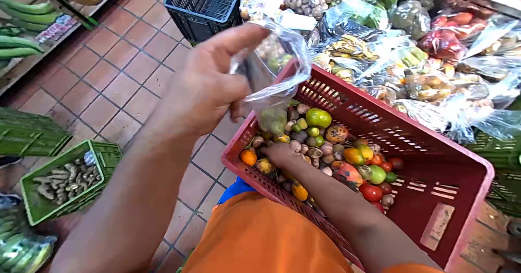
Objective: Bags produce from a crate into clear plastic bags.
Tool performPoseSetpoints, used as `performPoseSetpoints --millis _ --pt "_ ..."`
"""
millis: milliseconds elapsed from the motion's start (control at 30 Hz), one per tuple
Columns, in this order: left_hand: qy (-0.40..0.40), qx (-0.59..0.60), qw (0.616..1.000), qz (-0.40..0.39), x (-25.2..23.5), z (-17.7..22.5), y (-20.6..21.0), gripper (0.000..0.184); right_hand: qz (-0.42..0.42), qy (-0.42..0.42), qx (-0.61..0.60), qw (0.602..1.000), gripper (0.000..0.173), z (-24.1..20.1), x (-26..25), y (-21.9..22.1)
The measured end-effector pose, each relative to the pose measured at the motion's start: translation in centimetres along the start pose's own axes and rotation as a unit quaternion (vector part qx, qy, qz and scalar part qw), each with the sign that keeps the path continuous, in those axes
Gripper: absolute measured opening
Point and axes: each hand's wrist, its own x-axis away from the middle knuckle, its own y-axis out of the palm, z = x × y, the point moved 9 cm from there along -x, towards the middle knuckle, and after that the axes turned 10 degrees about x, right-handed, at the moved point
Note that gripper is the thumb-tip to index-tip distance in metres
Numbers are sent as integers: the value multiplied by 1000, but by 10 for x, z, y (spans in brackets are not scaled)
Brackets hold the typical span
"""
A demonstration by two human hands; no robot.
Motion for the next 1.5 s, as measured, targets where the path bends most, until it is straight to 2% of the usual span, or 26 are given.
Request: performPoseSetpoints --millis 67,133,167,233,267,300,333,400,467,500,567,633,667,700,733,800,833,900,967,1033,1100,1200,1300,1367,1500 --pt "31 10 999 0 15 18 -4 71 23 -25 -42 999 52 8 5 -6" --pt "50 26 998 -1 30 24 -8 72 92 -37 -220 970 47 38 30 -16" --pt "54 30 998 3 37 23 -10 72 120 -14 -350 929 45 62 49 -16" --pt "44 50 998 8 48 12 -7 72 167 67 -551 815 43 116 89 -5" --pt "31 60 998 8 52 5 -4 73 194 113 -595 771 38 142 97 2" --pt "16 64 998 7 55 -3 -1 74 222 166 -593 756 34 165 96 6" --pt "-1 64 998 7 56 -13 2 74 243 222 -548 769 36 182 90 3" --pt "-34 51 998 15 56 -36 2 72 244 278 -400 839 37 187 60 -23" --pt "-63 29 996 51 56 -61 -6 71 195 252 -265 910 36 163 16 -46" --pt "-79 22 994 65 57 -71 -11 71 155 237 -195 939 43 148 -5 -49" --pt "-96 17 991 92 61 -82 -20 70 88 224 -105 965 49 127 -36 -50" --pt "-84 18 990 115 64 -78 -26 67 90 224 -146 959 42 132 -44 -48" --pt "-79 20 990 117 66 -73 -26 67 125 221 -236 938 43 142 -38 -47" --pt "-72 21 990 119 69 -69 -28 68 180 203 -374 887 47 153 -27 -45" --pt "-67 20 991 115 71 -66 -28 70 228 172 -516 808 52 160 -7 -43" --pt "-60 33 991 112 76 -68 -29 69 285 110 -703 643 58 167 44 -36" --pt "-68 33 991 112 79 -76 -29 70 288 86 -758 579 57 168 69 -26" --pt "-101 18 987 120 84 -95 -30 73 282 88 -825 483 46 182 110 8" --pt "-113 20 986 117 87 -109 -25 70 299 145 -835 439 32 204 140 39" --pt "-120 22 987 101 90 -116 -16 69 333 226 -801 442 26 222 167 59" --pt "-118 23 989 87 87 -118 -10 69 354 278 -762 465 22 225 179 62" --pt "-116 17 990 78 83 -118 -5 69 310 298 -736 523 29 215 166 59" --pt "-123 11 989 77 81 -120 -2 69 258 289 -737 555 35 208 137 51" --pt "-121 12 990 71 83 -121 -1 68 226 289 -706 606 43 203 116 43" --pt "-113 24 992 57 86 -124 4 68 127 301 -549 770 59 196 74 37"
